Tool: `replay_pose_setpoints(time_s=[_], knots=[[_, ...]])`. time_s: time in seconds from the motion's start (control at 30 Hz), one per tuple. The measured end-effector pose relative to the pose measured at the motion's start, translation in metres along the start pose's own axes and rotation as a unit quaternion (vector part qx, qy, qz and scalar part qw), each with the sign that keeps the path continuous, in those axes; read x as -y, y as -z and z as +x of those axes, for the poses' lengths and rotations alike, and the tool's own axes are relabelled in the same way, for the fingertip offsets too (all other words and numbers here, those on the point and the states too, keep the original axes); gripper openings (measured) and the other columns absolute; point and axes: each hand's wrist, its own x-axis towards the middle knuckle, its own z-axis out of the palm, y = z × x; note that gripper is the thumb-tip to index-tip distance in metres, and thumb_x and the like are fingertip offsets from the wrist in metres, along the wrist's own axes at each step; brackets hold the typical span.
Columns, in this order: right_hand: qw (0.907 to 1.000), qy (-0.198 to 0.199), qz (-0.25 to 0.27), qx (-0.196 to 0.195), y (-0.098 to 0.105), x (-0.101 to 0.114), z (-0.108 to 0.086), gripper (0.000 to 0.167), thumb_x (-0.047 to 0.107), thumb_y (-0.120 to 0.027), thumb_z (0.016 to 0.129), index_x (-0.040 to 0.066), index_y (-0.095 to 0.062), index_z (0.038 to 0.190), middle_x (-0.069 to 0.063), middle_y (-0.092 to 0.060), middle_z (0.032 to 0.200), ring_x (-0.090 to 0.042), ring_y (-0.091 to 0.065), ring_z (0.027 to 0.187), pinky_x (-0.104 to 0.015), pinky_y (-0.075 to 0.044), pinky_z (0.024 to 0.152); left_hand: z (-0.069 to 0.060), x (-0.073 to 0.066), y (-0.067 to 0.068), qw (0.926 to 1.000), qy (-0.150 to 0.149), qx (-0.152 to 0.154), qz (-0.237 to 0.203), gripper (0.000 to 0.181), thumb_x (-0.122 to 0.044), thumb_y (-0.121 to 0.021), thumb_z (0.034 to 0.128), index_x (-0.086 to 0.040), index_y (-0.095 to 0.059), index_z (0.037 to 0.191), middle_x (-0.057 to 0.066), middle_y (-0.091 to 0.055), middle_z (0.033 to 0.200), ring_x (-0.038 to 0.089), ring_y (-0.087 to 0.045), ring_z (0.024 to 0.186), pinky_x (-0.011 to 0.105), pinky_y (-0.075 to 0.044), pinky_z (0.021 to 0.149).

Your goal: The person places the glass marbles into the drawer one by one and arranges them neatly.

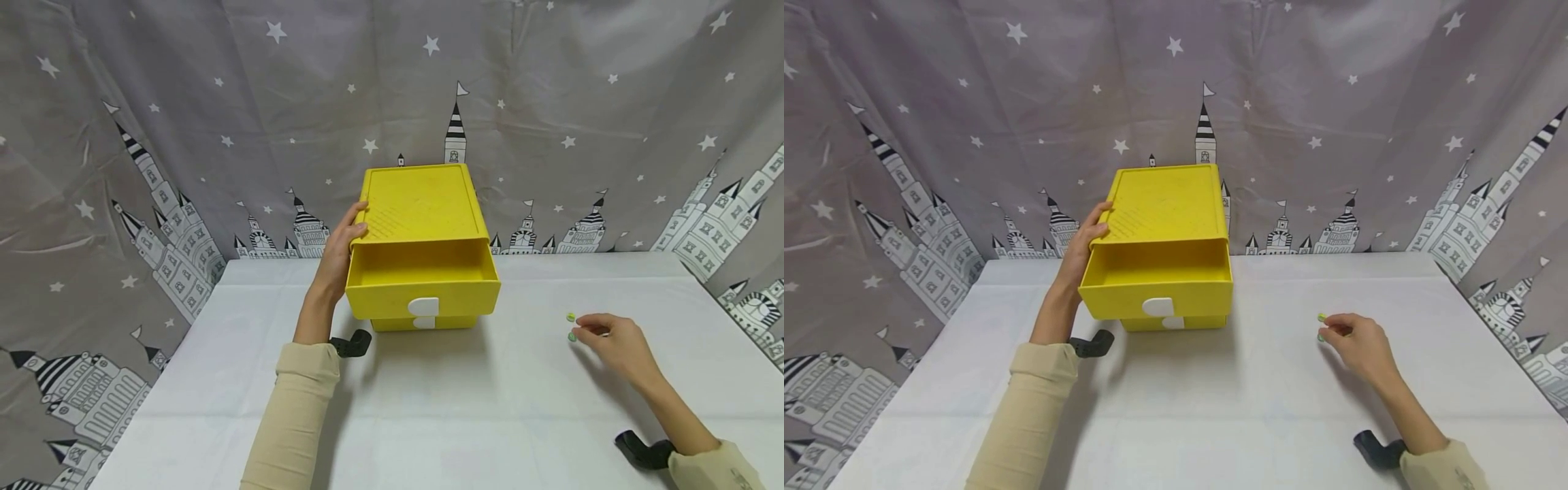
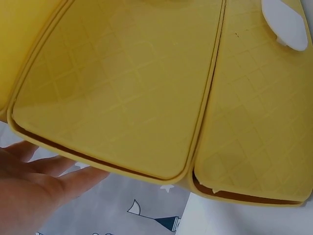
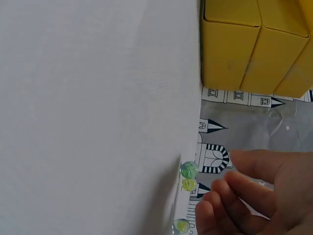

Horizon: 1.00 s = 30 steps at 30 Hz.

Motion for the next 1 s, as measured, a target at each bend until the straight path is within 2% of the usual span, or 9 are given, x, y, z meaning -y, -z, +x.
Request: replay_pose_setpoints(time_s=[0.2,0.3,0.47,0.83,1.0], knots=[[0.9993,-0.015,-0.001,0.035,-0.0018,-0.0044,-0.0014,0.032,0.018,-0.068,0.091,-0.009,-0.069,0.108,-0.022,-0.070,0.097,-0.035,-0.064,0.088,-0.040,-0.047,0.071,0.0002,-0.0010,-0.0013,0.9999,0.000,-0.005,0.010,0.057,-0.027,-0.044,0.0960,-0.015,-0.037,0.151,0.003,-0.032,0.155,0.022,-0.041,0.130,0.041,-0.029,0.110],[0.9989,-0.014,-0.007,0.045,-0.0029,-0.0068,-0.0011,0.032,0.018,-0.068,0.091,-0.010,-0.068,0.107,-0.020,-0.070,0.094,-0.033,-0.064,0.085,-0.040,-0.047,0.069,-0.0002,-0.0015,-0.0016,1.0000,0.001,-0.005,0.008,0.056,-0.027,-0.044,0.0963,-0.015,-0.037,0.151,0.004,-0.032,0.155,0.022,-0.041,0.130,0.041,-0.029,0.110],[0.9987,-0.009,-0.015,0.048,-0.0049,-0.0077,-0.0018,0.030,0.014,-0.068,0.090,-0.011,-0.068,0.106,-0.017,-0.070,0.090,-0.031,-0.064,0.082,-0.039,-0.048,0.068,-0.0004,-0.0010,-0.0013,0.9999,0.002,-0.006,0.011,0.056,-0.028,-0.044,0.0966,-0.016,-0.037,0.151,0.003,-0.033,0.154,0.022,-0.041,0.130,0.042,-0.029,0.110],[0.9969,-0.003,-0.033,0.071,-0.0055,-0.0095,0.0041,0.033,0.016,-0.071,0.089,-0.012,-0.067,0.107,-0.013,-0.069,0.089,-0.032,-0.063,0.084,-0.045,-0.048,0.072,-0.0008,-0.0004,-0.0008,0.9999,0.001,-0.006,0.009,0.055,-0.028,-0.044,0.0963,-0.017,-0.039,0.150,0.003,-0.036,0.151,0.021,-0.044,0.126,0.040,-0.032,0.107],[0.9971,0.000,-0.038,0.066,-0.0068,-0.0095,0.0045,0.030,0.013,-0.070,0.089,-0.012,-0.068,0.105,-0.013,-0.069,0.088,-0.033,-0.063,0.084,-0.045,-0.049,0.072,-0.0007,-0.0003,-0.0008,0.9999,0.001,-0.004,0.014,0.055,-0.028,-0.045,0.0963,-0.017,-0.039,0.150,0.003,-0.036,0.152,0.021,-0.042,0.128,0.041,-0.032,0.108]])
